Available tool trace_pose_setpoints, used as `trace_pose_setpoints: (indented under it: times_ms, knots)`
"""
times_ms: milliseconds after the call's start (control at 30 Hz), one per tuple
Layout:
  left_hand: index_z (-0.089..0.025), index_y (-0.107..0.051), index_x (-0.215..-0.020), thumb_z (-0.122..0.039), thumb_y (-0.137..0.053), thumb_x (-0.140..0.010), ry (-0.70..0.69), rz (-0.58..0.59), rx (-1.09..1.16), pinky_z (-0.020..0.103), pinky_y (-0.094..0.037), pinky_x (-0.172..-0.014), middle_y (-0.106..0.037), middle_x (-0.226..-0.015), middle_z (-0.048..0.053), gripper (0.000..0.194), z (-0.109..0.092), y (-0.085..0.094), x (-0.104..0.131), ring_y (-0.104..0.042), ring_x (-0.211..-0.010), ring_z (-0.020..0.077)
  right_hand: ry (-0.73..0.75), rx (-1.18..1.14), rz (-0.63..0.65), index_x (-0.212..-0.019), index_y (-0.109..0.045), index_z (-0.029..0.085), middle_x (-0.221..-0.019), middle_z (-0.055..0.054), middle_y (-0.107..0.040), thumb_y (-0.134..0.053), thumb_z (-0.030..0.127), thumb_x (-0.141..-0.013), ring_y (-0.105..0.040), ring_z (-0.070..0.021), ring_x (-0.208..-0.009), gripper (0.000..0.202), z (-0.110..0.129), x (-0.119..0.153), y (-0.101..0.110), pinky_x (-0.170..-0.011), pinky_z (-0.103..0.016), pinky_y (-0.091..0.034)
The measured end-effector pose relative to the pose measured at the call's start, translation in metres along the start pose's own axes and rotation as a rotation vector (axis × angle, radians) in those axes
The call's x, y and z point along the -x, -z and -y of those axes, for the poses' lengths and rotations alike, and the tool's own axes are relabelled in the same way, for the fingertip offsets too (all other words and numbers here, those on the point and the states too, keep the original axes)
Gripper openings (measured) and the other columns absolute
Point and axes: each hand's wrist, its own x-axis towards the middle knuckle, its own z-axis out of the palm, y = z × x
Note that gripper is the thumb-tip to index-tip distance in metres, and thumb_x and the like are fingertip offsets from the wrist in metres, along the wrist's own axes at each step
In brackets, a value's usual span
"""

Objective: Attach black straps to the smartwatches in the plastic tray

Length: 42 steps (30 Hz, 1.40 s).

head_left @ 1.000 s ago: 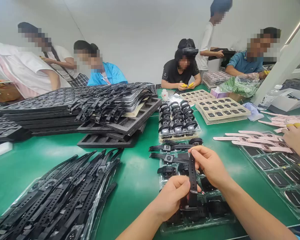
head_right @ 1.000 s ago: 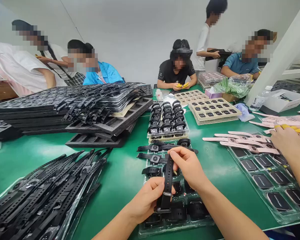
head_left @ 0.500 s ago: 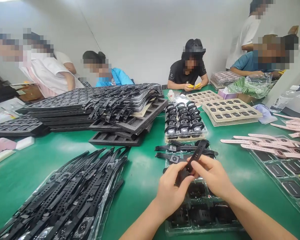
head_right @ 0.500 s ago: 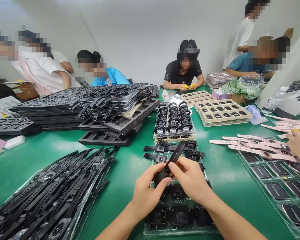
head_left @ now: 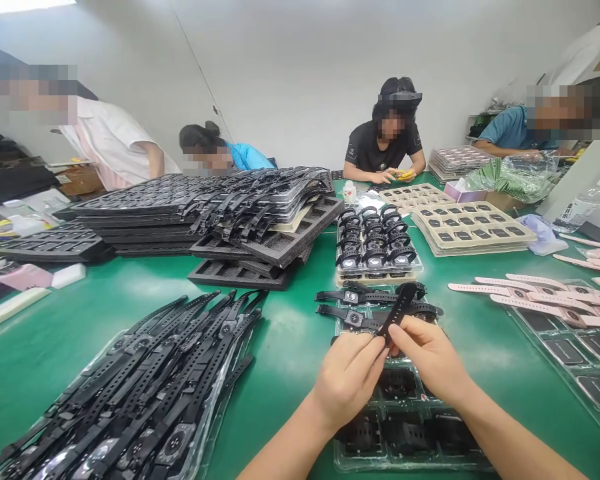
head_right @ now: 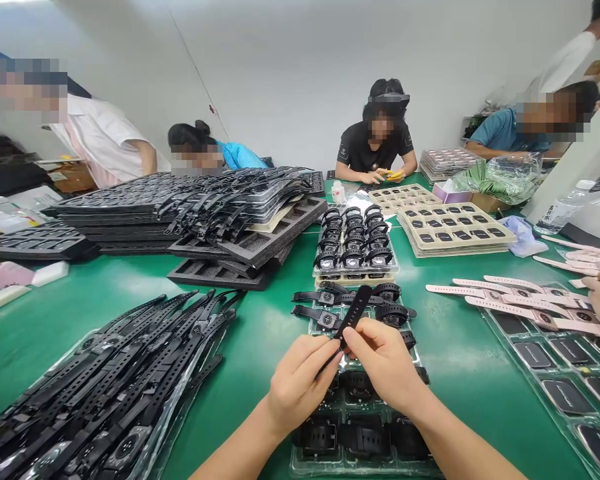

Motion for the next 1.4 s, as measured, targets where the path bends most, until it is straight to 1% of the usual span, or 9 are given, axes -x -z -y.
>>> trace_pose_setpoints:
  times_ms: [300, 433, 500, 600, 700, 833, 967, 1167, 1400]
  knots:
    - [-0.013, -0.066, -0.109, -0.004, -0.06, -0.09, 0.004, 0.031, -0.005, 0.031, -0.052, -0.058, -0.074, -0.084, 0.009, 0.021, -0.001, -0.001, -0.001, -0.066, -0.07, 0.0187, 0.132, 0.232, -0.01, -0.078, -0.071, 0.019, -0.071, -0.003, -0.063, -0.047, 0.043, -0.103, -0.058, -0.0189, -0.069, 0.042, -0.004, -0.002, 0.0, -0.063, -0.029, -0.047]
    - [-0.018, -0.072, -0.099, -0.013, -0.063, -0.091, 0.5, 0.036, 0.319, 0.031, -0.059, -0.072, -0.077, -0.09, 0.006, 0.014, -0.005, 0.003, -0.006, -0.072, -0.079, 0.0189, 0.269, 0.276, 0.08, -0.116, -0.073, 0.027, -0.112, -0.007, -0.072, -0.055, 0.035, -0.1, -0.066, -0.0248, -0.102, 0.026, 0.0, 0.001, 0.001, -0.089, -0.036, -0.052]
    - [-0.018, -0.074, -0.095, -0.021, -0.067, -0.088, 0.825, 0.019, 0.561, 0.03, -0.06, -0.073, -0.078, -0.091, 0.007, 0.01, -0.005, 0.005, -0.009, -0.072, -0.081, 0.0197, 0.302, 0.275, 0.108, -0.135, -0.064, 0.031, -0.13, -0.006, -0.068, -0.061, 0.031, -0.096, -0.063, -0.0262, -0.116, 0.039, 0.0, 0.003, 0.001, -0.099, -0.039, -0.05]
    - [-0.016, -0.073, -0.088, -0.03, -0.079, -0.078, 1.102, -0.095, 0.885, 0.026, -0.056, -0.068, -0.075, -0.085, 0.005, 0.018, -0.001, 0.006, -0.012, -0.068, -0.072, 0.0159, 0.287, 0.287, 0.096, -0.14, -0.059, 0.031, -0.124, -0.006, -0.071, -0.062, 0.027, -0.094, -0.066, -0.0254, -0.107, 0.046, -0.001, 0.005, 0.0, -0.095, -0.041, -0.053]
    - [-0.016, -0.069, -0.087, -0.034, -0.088, -0.069, 1.202, -0.231, 1.101, 0.021, -0.049, -0.061, -0.068, -0.077, 0.0, 0.032, 0.004, 0.005, -0.014, -0.056, -0.061, 0.0082, 0.251, 0.312, 0.09, -0.133, -0.064, 0.03, -0.112, -0.005, -0.072, -0.06, 0.025, -0.094, -0.066, -0.0238, -0.099, 0.04, 0.001, 0.005, -0.001, -0.09, -0.039, -0.053]
    - [-0.016, -0.067, -0.091, -0.036, -0.089, -0.07, 1.214, -0.247, 1.237, 0.02, -0.044, -0.061, -0.065, -0.08, 0.0, 0.037, 0.005, 0.004, -0.016, -0.051, -0.062, 0.007, 0.204, 0.307, 0.095, -0.132, -0.062, 0.031, -0.112, -0.004, -0.069, -0.059, 0.022, -0.092, -0.064, -0.0232, -0.1, 0.041, 0.005, 0.006, -0.001, -0.09, -0.036, -0.052]
    - [-0.017, -0.066, -0.096, -0.039, -0.088, -0.071, 1.145, -0.076, 1.261, 0.024, -0.047, -0.068, -0.067, -0.085, 0.003, 0.04, -0.002, 0.004, -0.01, -0.059, -0.075, 0.0138, 0.174, 0.279, 0.124, -0.132, -0.059, 0.029, -0.107, -0.003, -0.067, -0.065, 0.025, -0.088, -0.062, -0.0229, -0.094, 0.044, 0.008, 0.01, -0.001, -0.084, -0.034, -0.052]
    - [-0.016, -0.067, -0.101, -0.061, -0.072, -0.081, 1.114, 0.06, 1.283, 0.027, -0.044, -0.063, -0.066, -0.088, 0.008, 0.049, -0.009, 0.005, -0.001, -0.055, -0.069, 0.0143, 0.174, 0.176, 0.17, -0.097, -0.066, 0.024, -0.084, -0.002, -0.067, -0.063, 0.034, -0.093, -0.059, -0.0202, -0.076, 0.011, 0.008, 0.01, -0.002, -0.072, -0.031, -0.048]
    - [-0.019, -0.062, -0.11, -0.036, -0.077, -0.08, 0.845, 0.16, 1.015, 0.036, -0.049, -0.091, -0.063, -0.108, 0.01, 0.037, -0.003, 0.011, -0.006, -0.059, -0.101, 0.0234, 0.124, 0.005, 0.018, -0.088, -0.067, 0.023, -0.086, -0.002, -0.067, -0.07, 0.037, -0.087, -0.062, -0.0214, -0.083, 0.014, 0.0, 0.007, -0.005, -0.076, -0.03, -0.051]
